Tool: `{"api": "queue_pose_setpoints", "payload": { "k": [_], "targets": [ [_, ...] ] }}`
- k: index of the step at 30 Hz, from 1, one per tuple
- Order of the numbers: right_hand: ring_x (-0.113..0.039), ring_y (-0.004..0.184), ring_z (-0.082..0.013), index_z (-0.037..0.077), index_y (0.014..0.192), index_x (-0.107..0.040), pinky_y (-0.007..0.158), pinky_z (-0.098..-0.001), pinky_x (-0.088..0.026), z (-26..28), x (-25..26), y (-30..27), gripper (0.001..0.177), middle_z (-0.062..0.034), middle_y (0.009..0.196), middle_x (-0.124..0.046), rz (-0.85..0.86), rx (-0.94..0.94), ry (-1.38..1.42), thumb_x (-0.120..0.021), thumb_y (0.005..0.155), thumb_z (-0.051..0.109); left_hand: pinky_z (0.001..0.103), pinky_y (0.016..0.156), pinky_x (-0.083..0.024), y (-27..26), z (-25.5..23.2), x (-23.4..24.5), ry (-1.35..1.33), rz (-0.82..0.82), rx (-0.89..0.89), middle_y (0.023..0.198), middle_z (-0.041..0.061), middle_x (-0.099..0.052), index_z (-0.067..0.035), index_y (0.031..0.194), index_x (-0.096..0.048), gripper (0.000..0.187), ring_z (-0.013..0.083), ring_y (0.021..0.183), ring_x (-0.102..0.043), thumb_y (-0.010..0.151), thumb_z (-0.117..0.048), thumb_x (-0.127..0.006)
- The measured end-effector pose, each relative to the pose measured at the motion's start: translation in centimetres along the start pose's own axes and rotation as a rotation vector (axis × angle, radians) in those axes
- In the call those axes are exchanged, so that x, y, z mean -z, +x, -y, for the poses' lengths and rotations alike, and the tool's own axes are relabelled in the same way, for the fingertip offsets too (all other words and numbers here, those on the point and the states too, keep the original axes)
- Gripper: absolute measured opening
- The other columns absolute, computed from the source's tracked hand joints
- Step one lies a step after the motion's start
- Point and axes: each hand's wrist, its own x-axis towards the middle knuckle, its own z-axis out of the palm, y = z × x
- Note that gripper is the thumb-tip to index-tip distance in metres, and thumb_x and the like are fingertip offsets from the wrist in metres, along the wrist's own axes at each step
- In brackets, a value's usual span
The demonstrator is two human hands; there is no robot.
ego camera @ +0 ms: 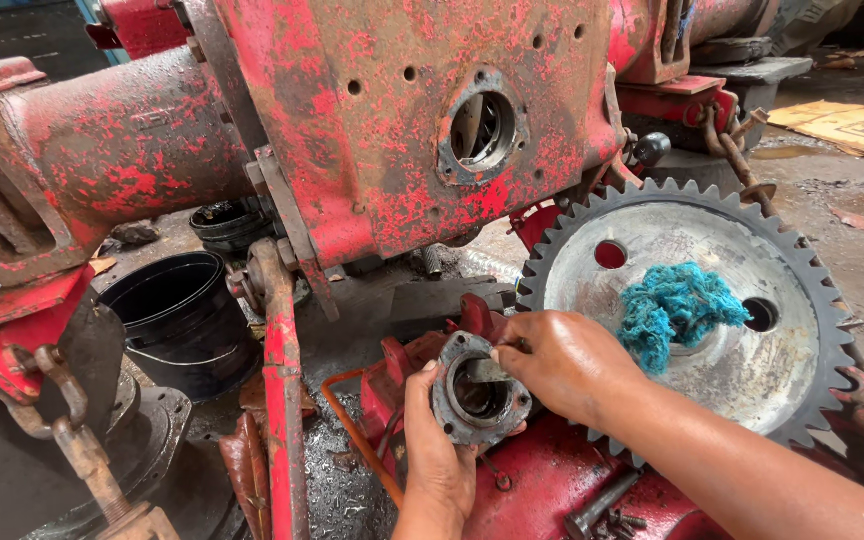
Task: The person uses a metal file to scrape and clean the inner surface of a small cylindrical metal part held in the left hand. The person repeatedly rotates the part and files different sections of its interior.
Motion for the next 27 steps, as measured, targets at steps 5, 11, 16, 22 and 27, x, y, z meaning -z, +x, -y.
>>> {"api": "queue_pose_setpoints", "payload": {
  "k": [5,11,16,22,27],
  "targets": [
    [-0.070,0.088,-0.0385,0.014,0.098,-0.076,0.078,-0.0488,-0.054,0.6,0.5,-0.5,0.028,-0.0146,0.090,-0.075,-0.003,0.293,-0.012,-0.069,0.084,0.037,0.051,0.066,-0.064,0.0,0.0,0.2,-0.022,-0.011,-0.001,0.096,0.009,-0.076,-0.008,0.112,-0.069,0.051,0.0275,0.082,-0.075,0.090,-0.049,-0.048],
    [-0.072,0.092,-0.0326,0.021,0.103,-0.076,0.082,-0.0462,-0.054,1.1,3.3,-0.2,0.032,-0.0108,0.091,-0.076,0.326,0.237,-0.264,-0.070,0.083,0.045,0.044,0.071,-0.065,-0.1,0.9,0.3,0.069,0.051,0.022,0.096,0.010,-0.078,-0.007,0.113,-0.071,0.050,0.0241,0.084,-0.076,0.092,-0.048,-0.051],
    [-0.070,0.104,-0.0311,0.026,0.108,-0.076,0.091,-0.0450,-0.053,1.1,5.0,-0.1,0.032,-0.0086,0.103,-0.075,0.295,0.132,-0.375,-0.069,0.081,0.041,0.045,0.068,-0.063,0.1,0.8,0.1,0.072,0.024,0.032,0.094,0.009,-0.078,-0.008,0.108,-0.071,0.046,0.0239,0.080,-0.076,0.090,-0.046,-0.052],
    [-0.068,0.105,-0.0321,0.030,0.113,-0.076,0.094,-0.0457,-0.052,0.7,4.5,-0.1,0.033,-0.0082,0.104,-0.075,0.265,0.139,-0.374,-0.068,0.082,0.039,0.042,0.066,-0.063,0.0,0.4,0.2,0.076,-0.007,0.014,0.093,0.009,-0.077,-0.007,0.107,-0.072,0.046,0.0226,0.080,-0.074,0.089,-0.045,-0.054],
    [-0.070,0.098,-0.0350,0.027,0.111,-0.075,0.088,-0.0482,-0.053,0.5,3.2,-0.3,0.030,-0.0117,0.098,-0.075,0.196,0.187,-0.348,-0.068,0.084,0.036,0.031,0.081,-0.060,-0.1,0.4,0.3,0.130,-0.022,-0.114,0.105,0.004,-0.077,-0.005,0.119,-0.073,0.045,0.0147,0.092,-0.072,0.091,-0.037,-0.057]
  ]
}}
